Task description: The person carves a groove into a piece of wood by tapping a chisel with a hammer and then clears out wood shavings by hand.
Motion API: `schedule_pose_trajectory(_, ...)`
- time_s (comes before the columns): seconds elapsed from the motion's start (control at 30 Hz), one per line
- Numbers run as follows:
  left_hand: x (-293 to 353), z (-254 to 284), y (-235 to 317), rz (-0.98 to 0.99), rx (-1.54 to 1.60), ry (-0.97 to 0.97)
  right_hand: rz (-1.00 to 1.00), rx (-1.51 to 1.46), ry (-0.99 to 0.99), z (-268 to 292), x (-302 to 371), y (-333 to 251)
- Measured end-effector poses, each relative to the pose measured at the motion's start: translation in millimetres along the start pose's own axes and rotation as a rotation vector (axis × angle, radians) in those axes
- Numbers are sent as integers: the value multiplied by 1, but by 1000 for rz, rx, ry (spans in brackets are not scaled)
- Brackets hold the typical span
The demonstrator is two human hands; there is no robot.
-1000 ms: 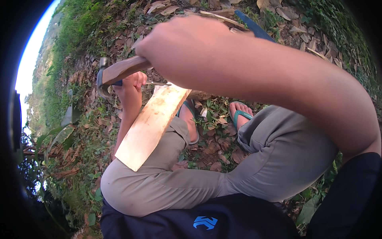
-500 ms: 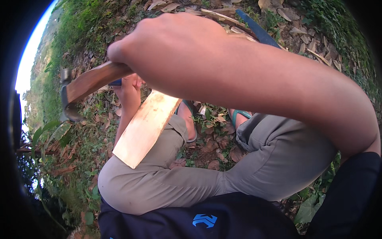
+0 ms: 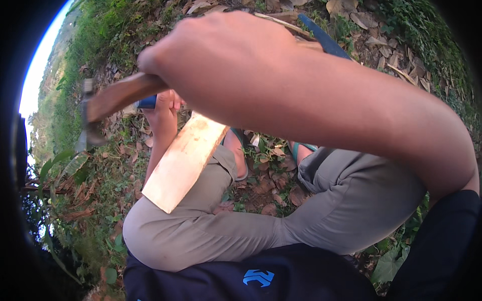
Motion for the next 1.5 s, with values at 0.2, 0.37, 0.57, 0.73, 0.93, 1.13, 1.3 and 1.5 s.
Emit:
schedule_pose_trajectory(0.2, -2, -1, -8, 17, 14, -20, -10, 104, -77, -22, 6, 15)
schedule_pose_trajectory(0.37, 4, 1, -3, -15, -18, -21, 6, -14, -10, -7, 1, -3)
schedule_pose_trajectory(0.57, 6, 1, 2, -39, -45, -33, -1, 3, -38, -14, -1, -2)
schedule_pose_trajectory(0.73, 3, -3, -9, -26, 8, -53, -68, 66, -114, -31, 10, 23)
schedule_pose_trajectory(0.93, 11, 7, 1, -58, -57, -7, -31, 64, -167, -24, 2, 7)
schedule_pose_trajectory(1.13, 8, 6, -4, -57, -24, -27, -85, 50, -201, -17, 2, 3)
schedule_pose_trajectory(1.3, 1, 4, -15, 45, -49, 1, -124, 52, -290, -45, 8, 23)
schedule_pose_trajectory(1.5, 3, 10, -19, -5, -61, -13, -70, 38, -212, -29, 5, 10)
Point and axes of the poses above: each hand's wrist, its own x-axis away from the middle knuckle, its own z-axis out of the back of the hand, y = z × x, the point moved 10 cm from there along -x, towards the middle knuckle, and after that the axes turned 14 degrees about z, right-handed, at the moved point
